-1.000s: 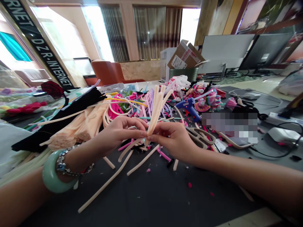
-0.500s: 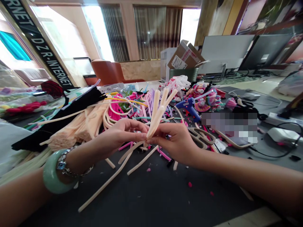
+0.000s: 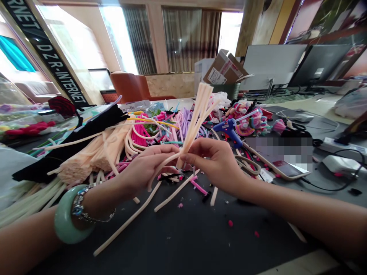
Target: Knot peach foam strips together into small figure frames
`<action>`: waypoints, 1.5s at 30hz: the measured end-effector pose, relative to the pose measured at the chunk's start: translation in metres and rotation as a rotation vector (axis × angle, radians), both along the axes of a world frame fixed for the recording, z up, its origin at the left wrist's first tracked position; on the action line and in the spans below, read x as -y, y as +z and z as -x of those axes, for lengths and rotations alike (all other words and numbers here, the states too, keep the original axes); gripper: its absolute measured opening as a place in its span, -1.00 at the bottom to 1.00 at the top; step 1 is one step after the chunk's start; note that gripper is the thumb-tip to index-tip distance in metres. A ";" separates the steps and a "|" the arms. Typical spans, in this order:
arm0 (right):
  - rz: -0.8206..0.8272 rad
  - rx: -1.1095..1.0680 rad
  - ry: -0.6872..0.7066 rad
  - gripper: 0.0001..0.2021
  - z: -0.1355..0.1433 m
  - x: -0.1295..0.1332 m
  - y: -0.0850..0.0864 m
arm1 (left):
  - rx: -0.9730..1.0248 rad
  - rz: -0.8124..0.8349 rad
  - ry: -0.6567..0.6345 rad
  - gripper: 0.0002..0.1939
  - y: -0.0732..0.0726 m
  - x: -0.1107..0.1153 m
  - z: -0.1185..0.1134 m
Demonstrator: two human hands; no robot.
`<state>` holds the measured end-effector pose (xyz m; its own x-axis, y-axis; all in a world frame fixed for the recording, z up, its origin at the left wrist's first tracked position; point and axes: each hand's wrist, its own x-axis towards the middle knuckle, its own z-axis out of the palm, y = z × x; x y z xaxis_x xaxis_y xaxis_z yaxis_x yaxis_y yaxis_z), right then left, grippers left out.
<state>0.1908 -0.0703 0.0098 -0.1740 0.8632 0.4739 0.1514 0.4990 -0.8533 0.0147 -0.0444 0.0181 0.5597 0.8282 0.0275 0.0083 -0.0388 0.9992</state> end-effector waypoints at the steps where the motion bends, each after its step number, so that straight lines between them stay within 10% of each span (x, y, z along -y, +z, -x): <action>1: 0.013 -0.034 0.020 -0.85 0.000 0.000 0.001 | 0.019 0.020 -0.024 -0.84 -0.001 -0.001 0.000; 9: 0.097 -0.125 0.062 -0.82 -0.002 -0.002 0.004 | -0.083 -0.092 -0.266 -0.81 0.003 -0.011 0.006; 23: 0.195 -0.202 0.144 -0.84 -0.002 -0.007 0.001 | -0.121 -0.491 0.164 -0.80 -0.001 0.018 -0.005; 45: 0.056 0.079 0.068 -0.79 -0.005 -0.009 -0.005 | -0.485 -1.003 0.287 -0.91 -0.006 0.026 0.003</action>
<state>0.1958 -0.0616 0.0047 -0.2679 0.8728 0.4081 0.1863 0.4625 -0.8668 0.0120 -0.0703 0.0117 0.4860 0.6542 0.5795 0.5208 -0.7493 0.4091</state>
